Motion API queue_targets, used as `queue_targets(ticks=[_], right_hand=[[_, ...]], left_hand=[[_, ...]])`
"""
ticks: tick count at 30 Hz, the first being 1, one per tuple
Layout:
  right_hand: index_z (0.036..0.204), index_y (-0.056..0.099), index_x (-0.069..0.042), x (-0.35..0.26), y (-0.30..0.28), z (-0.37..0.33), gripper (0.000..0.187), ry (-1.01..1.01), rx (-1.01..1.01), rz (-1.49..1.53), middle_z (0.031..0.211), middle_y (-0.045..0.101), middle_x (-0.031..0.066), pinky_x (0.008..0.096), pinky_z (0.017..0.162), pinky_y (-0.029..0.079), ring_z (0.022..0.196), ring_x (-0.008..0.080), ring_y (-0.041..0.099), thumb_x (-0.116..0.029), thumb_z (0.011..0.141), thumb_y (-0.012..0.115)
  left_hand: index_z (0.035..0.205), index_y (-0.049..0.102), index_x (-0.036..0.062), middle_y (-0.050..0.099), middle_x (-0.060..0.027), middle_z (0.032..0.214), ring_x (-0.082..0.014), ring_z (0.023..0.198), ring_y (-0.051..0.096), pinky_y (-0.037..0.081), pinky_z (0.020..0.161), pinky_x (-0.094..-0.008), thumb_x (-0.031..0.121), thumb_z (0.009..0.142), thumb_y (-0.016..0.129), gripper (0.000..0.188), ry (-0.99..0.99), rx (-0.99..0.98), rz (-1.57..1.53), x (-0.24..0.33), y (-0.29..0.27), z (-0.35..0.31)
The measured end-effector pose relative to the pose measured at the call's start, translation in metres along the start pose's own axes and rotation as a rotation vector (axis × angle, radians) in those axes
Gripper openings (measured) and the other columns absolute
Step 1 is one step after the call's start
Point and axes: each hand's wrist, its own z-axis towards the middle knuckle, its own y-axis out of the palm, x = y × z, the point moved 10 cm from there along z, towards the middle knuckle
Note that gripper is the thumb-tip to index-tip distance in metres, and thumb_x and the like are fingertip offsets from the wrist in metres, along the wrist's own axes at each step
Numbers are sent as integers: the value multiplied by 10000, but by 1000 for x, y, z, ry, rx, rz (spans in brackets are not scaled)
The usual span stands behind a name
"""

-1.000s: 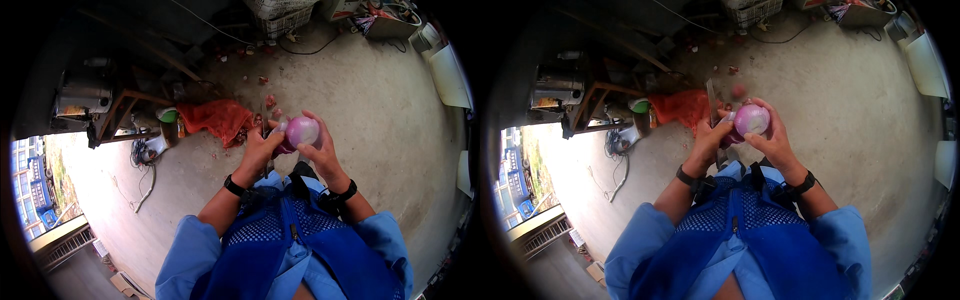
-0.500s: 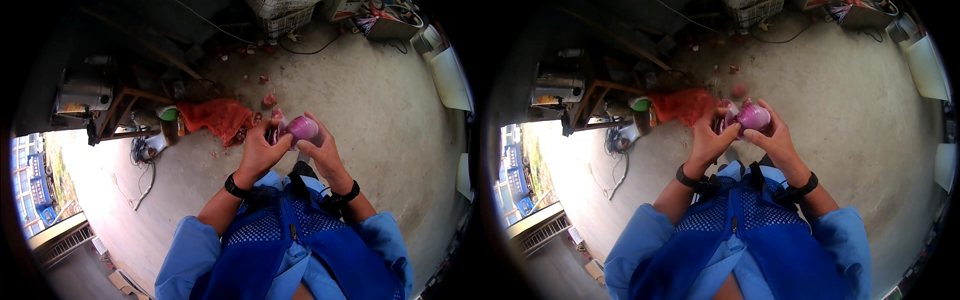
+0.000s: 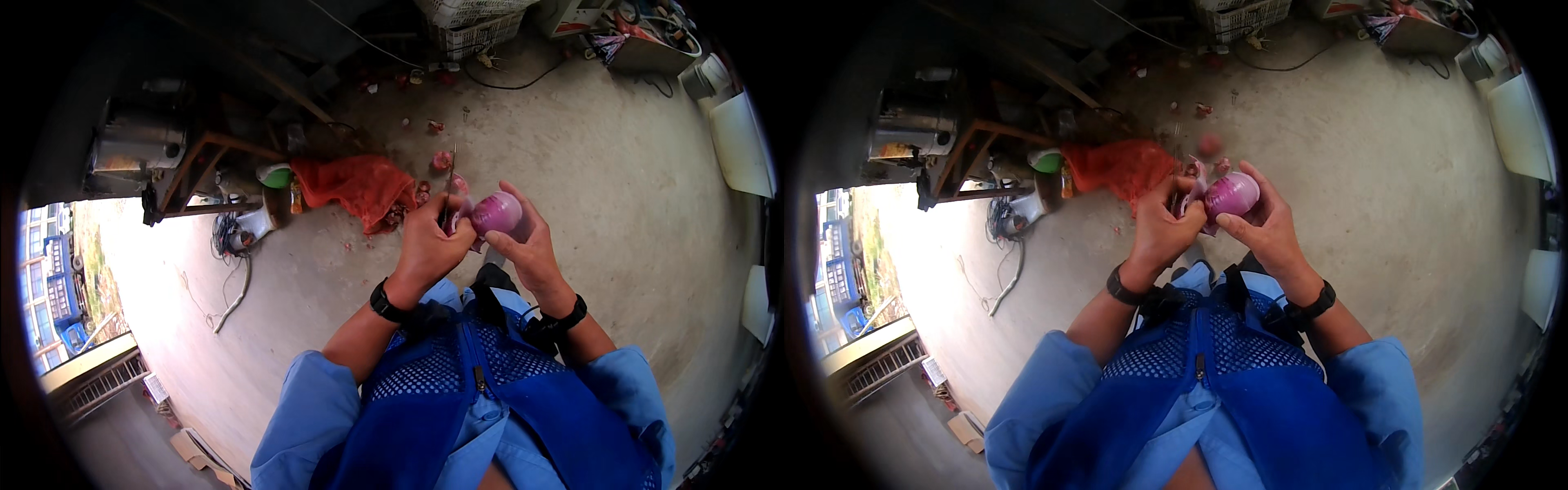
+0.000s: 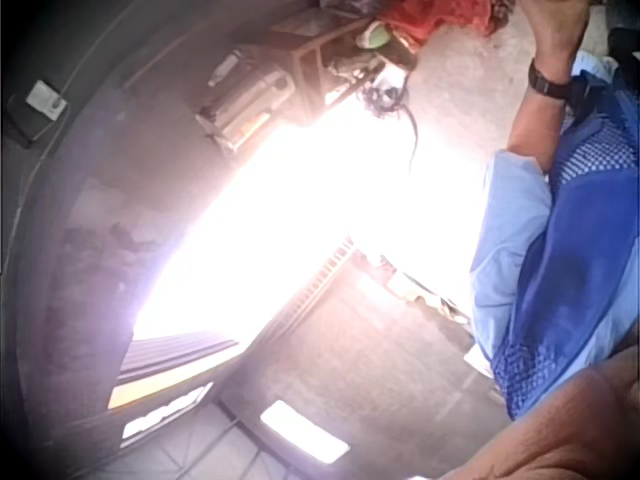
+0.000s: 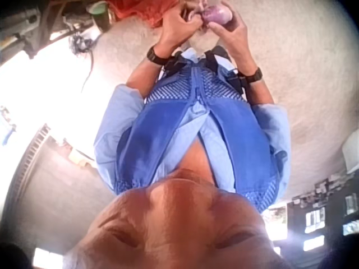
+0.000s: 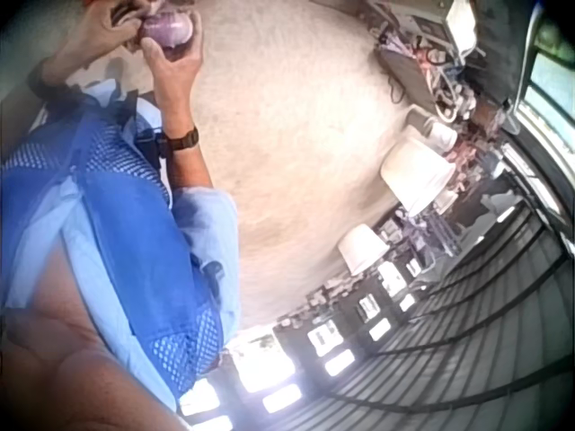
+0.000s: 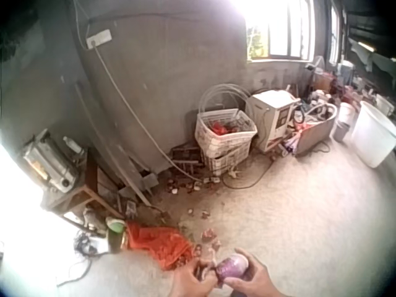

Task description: The person peels an onion by hand using a knife and then rinses it in a bucket of water.

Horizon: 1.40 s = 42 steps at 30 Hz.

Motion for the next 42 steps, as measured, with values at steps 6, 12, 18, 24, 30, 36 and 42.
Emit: queue_targets(ticks=[6, 12, 18, 24, 30, 36, 42], right_hand=[[1449, 373, 51, -12, 1, 7, 799, -132, 38, -244, 1338, 534, 156, 359, 1036, 474, 1212, 229, 566, -101, 801, 815], [1468, 365, 40, -36, 9, 4, 765, -278, 41, -582, 1420, 470, 167, 345, 1061, 447, 1274, 247, 524, -70, 821, 758], [1488, 339, 38, -21, 3, 11, 691, -159, -8, -264, 1446, 443, 162, 353, 1124, 368, 1329, 238, 465, -110, 908, 683], [1473, 367, 32, -16, -4, 10, 685, -174, 25, -257, 1410, 475, 157, 346, 1112, 381, 1307, 230, 486, -103, 895, 710], [1443, 399, 31, -21, -1, 10, 691, -229, 31, -357, 1388, 495, 151, 353, 1087, 425, 1280, 230, 514, -107, 868, 756], [1427, 419, 17, -23, 0, 7, 718, -266, 7, -396, 1378, 503, 130, 351, 1062, 450, 1272, 221, 519, -127, 837, 801], [1408, 444, 4, -29, 3, 2, 721, -301, 2, -470, 1370, 507, 116, 334, 1027, 468, 1254, 211, 525, -149, 816, 826]], left_hand=[[1022, 636, -33, 634, -32, 869, -71, 776, 585, 517, 701, -238, 65, 884, 650, 169, -155, 29, -421, -11, 2, -3], [1124, 609, -55, 654, -69, 954, -102, 818, 637, 540, 710, -256, 111, 886, 686, 300, -197, -89, -376, -21, 8, 1], [1184, 591, -76, 668, -119, 1037, -157, 859, 686, 586, 765, -297, 119, 881, 702, 377, -251, -131, -413, -22, 10, 4], [1231, 588, -64, 664, -103, 1066, -131, 917, 646, 547, 809, -284, 108, 814, 724, 471, -157, -155, -226, -17, 12, 9], [1230, 580, -53, 641, -81, 1071, -119, 958, 605, 507, 845, -275, 100, 771, 721, 504, -130, -156, -208, -15, 15, 9], [1230, 547, -61, 616, -84, 1088, -122, 978, 588, 497, 859, -276, 103, 756, 718, 531, -135, -154, -224, -13, 17, 6], [1238, 537, -66, 627, -106, 1100, -149, 1017, 602, 492, 899, -290, 83, 742, 670, 535, -85, -150, -181, -13, 20, 4]])
